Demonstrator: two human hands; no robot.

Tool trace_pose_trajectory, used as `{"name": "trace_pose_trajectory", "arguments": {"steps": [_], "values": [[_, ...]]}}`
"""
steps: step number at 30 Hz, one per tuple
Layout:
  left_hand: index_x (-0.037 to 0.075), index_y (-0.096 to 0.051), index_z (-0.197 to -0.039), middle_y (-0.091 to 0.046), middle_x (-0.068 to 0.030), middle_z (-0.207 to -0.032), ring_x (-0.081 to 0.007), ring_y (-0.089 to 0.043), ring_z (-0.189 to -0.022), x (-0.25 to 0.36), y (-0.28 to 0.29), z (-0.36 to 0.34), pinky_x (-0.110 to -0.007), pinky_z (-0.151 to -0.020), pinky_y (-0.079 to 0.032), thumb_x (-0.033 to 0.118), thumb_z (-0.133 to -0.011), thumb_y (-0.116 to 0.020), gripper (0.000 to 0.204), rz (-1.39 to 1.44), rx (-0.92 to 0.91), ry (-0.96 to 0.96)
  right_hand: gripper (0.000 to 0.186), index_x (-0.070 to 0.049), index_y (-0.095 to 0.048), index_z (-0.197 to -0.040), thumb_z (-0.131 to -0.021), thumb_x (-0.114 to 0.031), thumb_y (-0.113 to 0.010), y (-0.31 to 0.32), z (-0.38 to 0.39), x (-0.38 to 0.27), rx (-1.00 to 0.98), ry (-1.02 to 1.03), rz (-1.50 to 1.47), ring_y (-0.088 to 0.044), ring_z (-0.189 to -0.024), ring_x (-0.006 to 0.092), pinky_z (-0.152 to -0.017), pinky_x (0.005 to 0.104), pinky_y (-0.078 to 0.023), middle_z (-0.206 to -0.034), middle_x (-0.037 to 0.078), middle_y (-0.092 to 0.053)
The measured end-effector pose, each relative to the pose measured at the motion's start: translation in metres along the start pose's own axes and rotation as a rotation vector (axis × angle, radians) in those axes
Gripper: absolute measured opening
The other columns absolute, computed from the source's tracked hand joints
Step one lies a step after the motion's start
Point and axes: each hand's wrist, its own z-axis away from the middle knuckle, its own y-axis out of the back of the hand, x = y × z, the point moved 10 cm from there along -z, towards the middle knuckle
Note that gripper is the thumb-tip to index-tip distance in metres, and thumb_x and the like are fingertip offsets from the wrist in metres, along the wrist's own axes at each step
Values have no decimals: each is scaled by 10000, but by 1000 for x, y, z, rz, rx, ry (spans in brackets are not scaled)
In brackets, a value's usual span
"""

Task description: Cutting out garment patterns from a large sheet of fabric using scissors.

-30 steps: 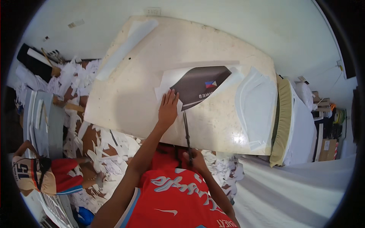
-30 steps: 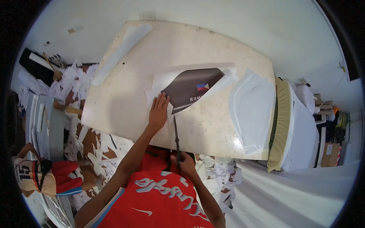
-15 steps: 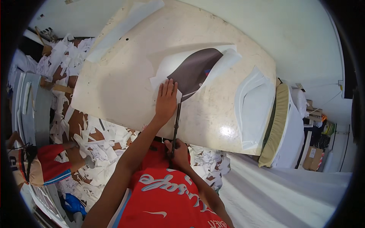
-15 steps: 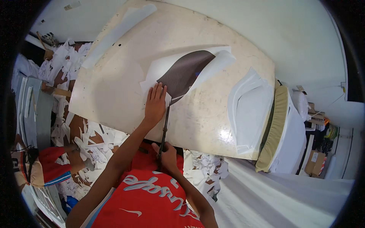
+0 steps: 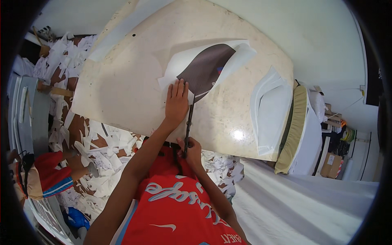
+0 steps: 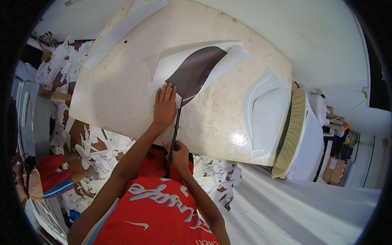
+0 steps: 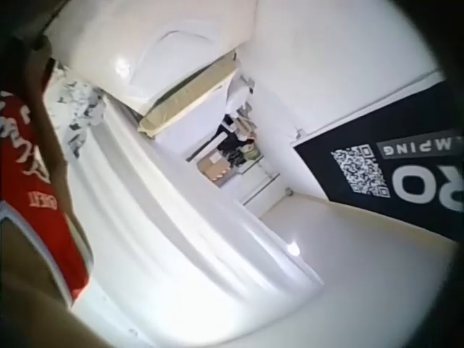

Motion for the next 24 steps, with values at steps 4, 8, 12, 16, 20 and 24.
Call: {"name": "trace_pose_trajectory", "arguments": {"steps": [4, 8, 12, 16, 20, 24], "values": [[-28, -503, -1374, -446, -178, -1450, -325, -382, -1384, -1, 2, 0, -481, -1174, -282, 79, -838, -530, 547, 12, 22, -3, 500, -28, -582, -726, -831, -475, -781, 1, -1, -1, 14, 18, 73, -558, -489, 114, -477, 257, -420, -572, 27, -562], [-7, -464, -1412, -435, -162, -1459, -311, -368, -1397, -2, -3, 0, -479, -1184, -269, 88, -866, -555, 561, 5, -28, 14, 443, -28, -571, -754, -876, -412, -753, -1, 1, -4, -4, 7, 119, -568, -487, 120, -472, 253, -432, -604, 41, -573], [-13, -455, -1418, -430, -158, -1466, -307, -363, -1403, -4, -4, 1, -475, -1189, -267, 95, -866, -563, 572, -26, -9, 29, 439, -32, -569, -748, -878, -408, -753, -4, 11, -5, -1, -42, 78, -561, -488, 120, -477, 268, -433, -593, 32, -560], [-9, -473, -1406, -424, -150, -1477, -297, -345, -1423, 0, -3, -2, -464, -1196, -263, 88, -866, -572, 557, 25, -44, 2, 433, -42, -564, -738, -898, -410, -727, 10, 16, -1, -32, -46, 219, -552, -481, 121, -473, 272, -428, -573, 26, -547], [6, -495, -1393, -431, -133, -1484, -283, -342, -1432, -4, -8, -2, -450, -1200, -259, 73, -898, -558, 503, 190, -29, -51, 430, -51, -566, -751, -931, -427, -676, 37, 8, -1, -137, 6, 280, -553, -477, 120, -474, 266, -425, -569, 27, -549], [15, -531, -1335, -458, -134, -1450, -306, -390, -1398, 1, -5, -5, -427, -1157, -336, 96, -906, -603, 442, 205, -77, -194, 494, -42, -582, -750, -906, -498, -685, 58, 15, -12, -271, -113, 211, -512, -486, 116, -475, 277, -382, -589, 23, -557]]}}
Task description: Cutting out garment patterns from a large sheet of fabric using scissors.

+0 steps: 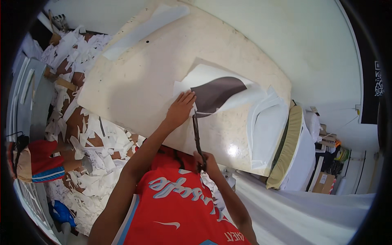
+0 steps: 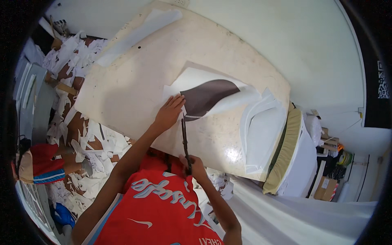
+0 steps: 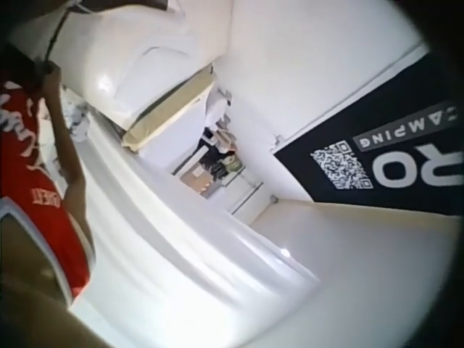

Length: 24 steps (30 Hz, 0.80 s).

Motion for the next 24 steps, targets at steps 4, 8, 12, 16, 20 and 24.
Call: {"name": "trace_pose_trajectory", "arguments": {"steps": [4, 8, 12, 16, 20, 24], "values": [[39, -580, -1183, -502, -140, -1348, -337, -421, -1367, -8, 18, 7, -423, -1084, -414, 143, -893, -653, 316, 311, 67, 31, 455, -40, -577, -772, -933, -459, -654, 19, 32, -19, -101, 24, 94, -533, -505, 116, -498, 270, -410, -598, 24, -555], [68, -550, -991, -510, -141, -1239, -374, -410, -1363, -16, 25, 5, -432, -1029, -445, 223, -849, -732, 277, 535, -51, 50, 403, -38, -565, -768, -946, -393, -633, 38, 60, -41, -168, -112, 249, -561, -546, 128, -530, 280, -448, -649, 32, -558], [77, -567, -998, -511, -118, -1266, -362, -378, -1393, -10, 26, -1, -441, -1087, -405, 258, -790, -796, 358, 415, -172, -78, 351, -34, -572, -782, -957, -332, -628, 62, 63, -39, -213, -59, 131, -569, -534, 123, -520, 269, -445, -612, 30, -561], [95, -613, -979, -531, -89, -1283, -333, -368, -1411, -14, 20, 2, -461, -1150, -346, 271, -756, -818, 351, 423, -236, -147, 294, -31, -544, -811, -954, -276, -617, 66, 34, -70, -203, 181, 54, -562, -535, 128, -523, 280, -448, -624, 44, -565], [105, -648, -942, -570, -80, -1270, -310, -399, -1398, -8, 24, 10, -474, -1160, -334, 232, -783, -790, 248, 355, -146, -254, 328, -35, -552, -801, -958, -314, -628, 67, -14, -83, -112, 182, 52, -555, -515, 130, -507, 279, -432, -597, 57, -579], [113, -669, -925, -604, -74, -1261, -281, -464, -1344, -12, 28, 14, -487, -1162, -327, 172, -835, -723, 120, 179, -16, -184, 273, -33, -574, -859, -972, -279, -612, 61, -26, -23, -134, 21, 146, -575, -531, 138, -520, 288, -465, -619, 55, -595]]}}
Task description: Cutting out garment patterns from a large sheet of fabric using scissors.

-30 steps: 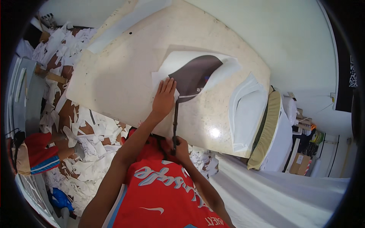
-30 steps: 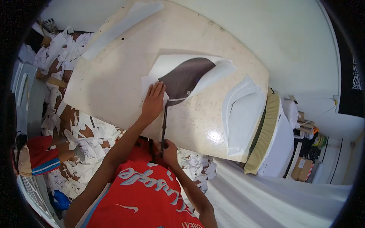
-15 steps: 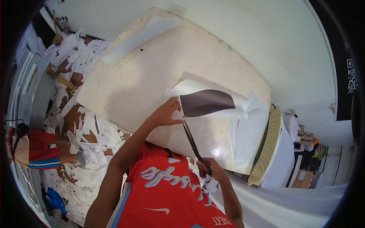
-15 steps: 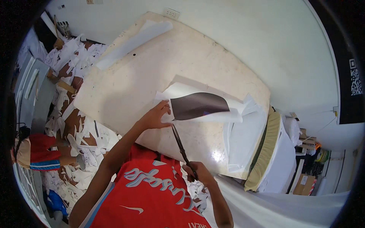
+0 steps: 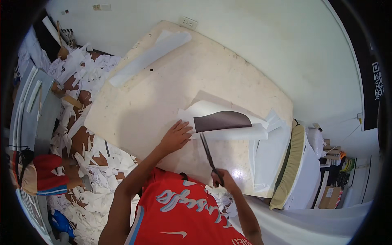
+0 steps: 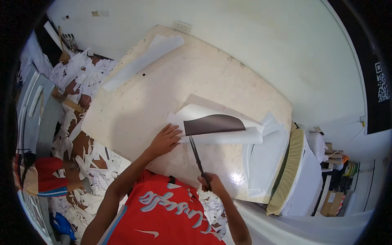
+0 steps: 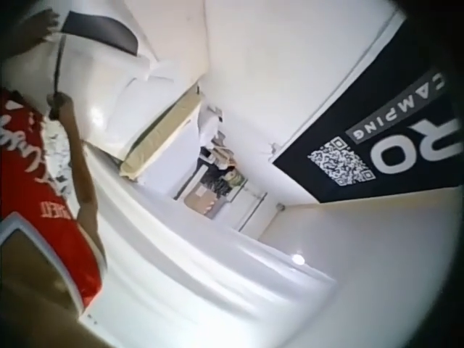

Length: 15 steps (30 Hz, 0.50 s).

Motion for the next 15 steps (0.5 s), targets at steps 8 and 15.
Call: {"name": "trace_pose_trajectory", "arguments": {"steps": [8, 15], "values": [[134, -670, -915, -612, -55, -1173, -258, -516, -1262, 12, 7, 0, -469, -1132, -357, 119, -804, -670, 112, -182, 73, -12, 302, -8, -567, -866, -957, -291, -620, -21, 35, 11, -28, 49, -24, -584, -554, 143, -547, 289, -479, -650, 61, -595], [150, -668, -879, -602, -40, -1118, -244, -521, -1227, 24, 8, 1, -456, -1084, -387, 140, -769, -655, 111, -185, 89, -182, 238, -29, -575, -841, -934, -238, -641, -17, 29, -36, 19, 194, -143, -550, -525, 125, -514, 277, -423, -629, 35, -564]]}}
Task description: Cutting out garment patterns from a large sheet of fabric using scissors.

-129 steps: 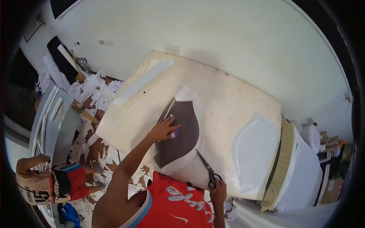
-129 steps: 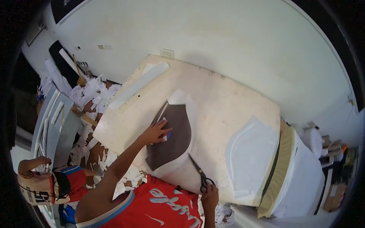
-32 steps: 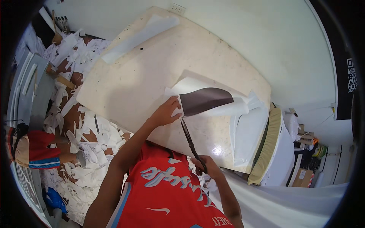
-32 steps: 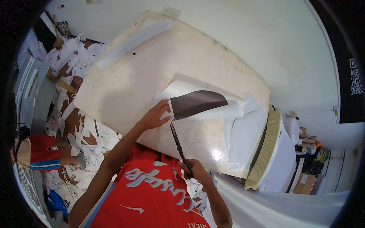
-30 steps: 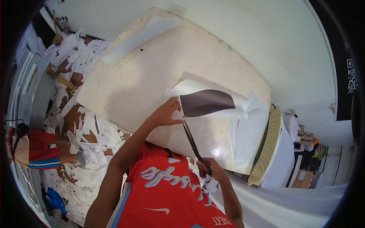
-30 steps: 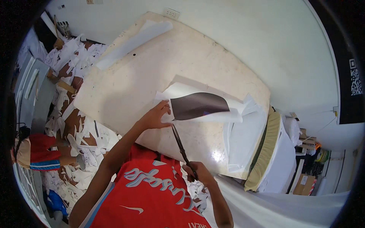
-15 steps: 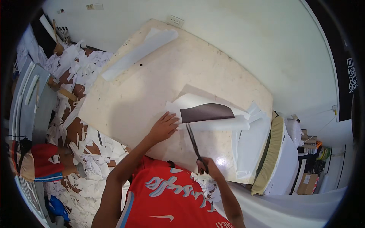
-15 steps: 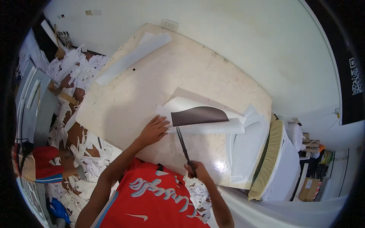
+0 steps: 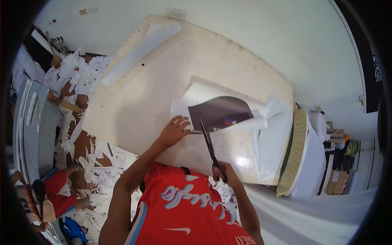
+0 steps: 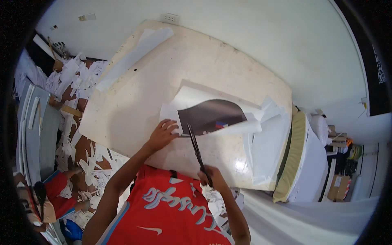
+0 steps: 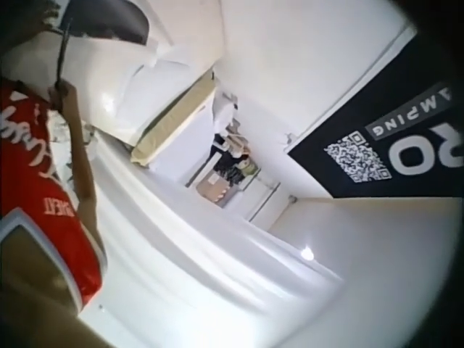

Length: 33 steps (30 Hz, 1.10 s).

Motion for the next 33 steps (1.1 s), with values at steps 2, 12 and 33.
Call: {"name": "trace_pose_trajectory", "arguments": {"steps": [2, 12, 33], "values": [[147, -675, -876, -615, -36, -1074, -229, -559, -1157, -7, 6, -4, -421, -1023, -423, 112, -777, -651, 108, -23, 8, 46, 242, -29, -574, -834, -938, -240, -636, 0, -16, 16, 2, -24, 7, -547, -513, 130, -510, 280, -419, -619, 39, -566], [104, -681, -950, -636, -43, -1009, -228, -604, -1037, -25, -7, -1, -384, -938, -460, 82, -785, -691, 167, 99, 8, 247, 325, -27, -567, -847, -958, -325, -632, -10, -18, 55, -1, 2, 47, -532, -469, 144, -441, 281, -391, -610, 55, -575], [90, -701, -1008, -666, -68, -1178, -246, -581, -1216, -31, -10, 9, -406, -1061, -450, 71, -796, -625, 226, 58, 22, 226, 365, -33, -581, -790, -932, -351, -690, -17, -74, 48, 80, -66, 97, -547, -474, 112, -451, 266, -402, -565, 9, -532]]}}
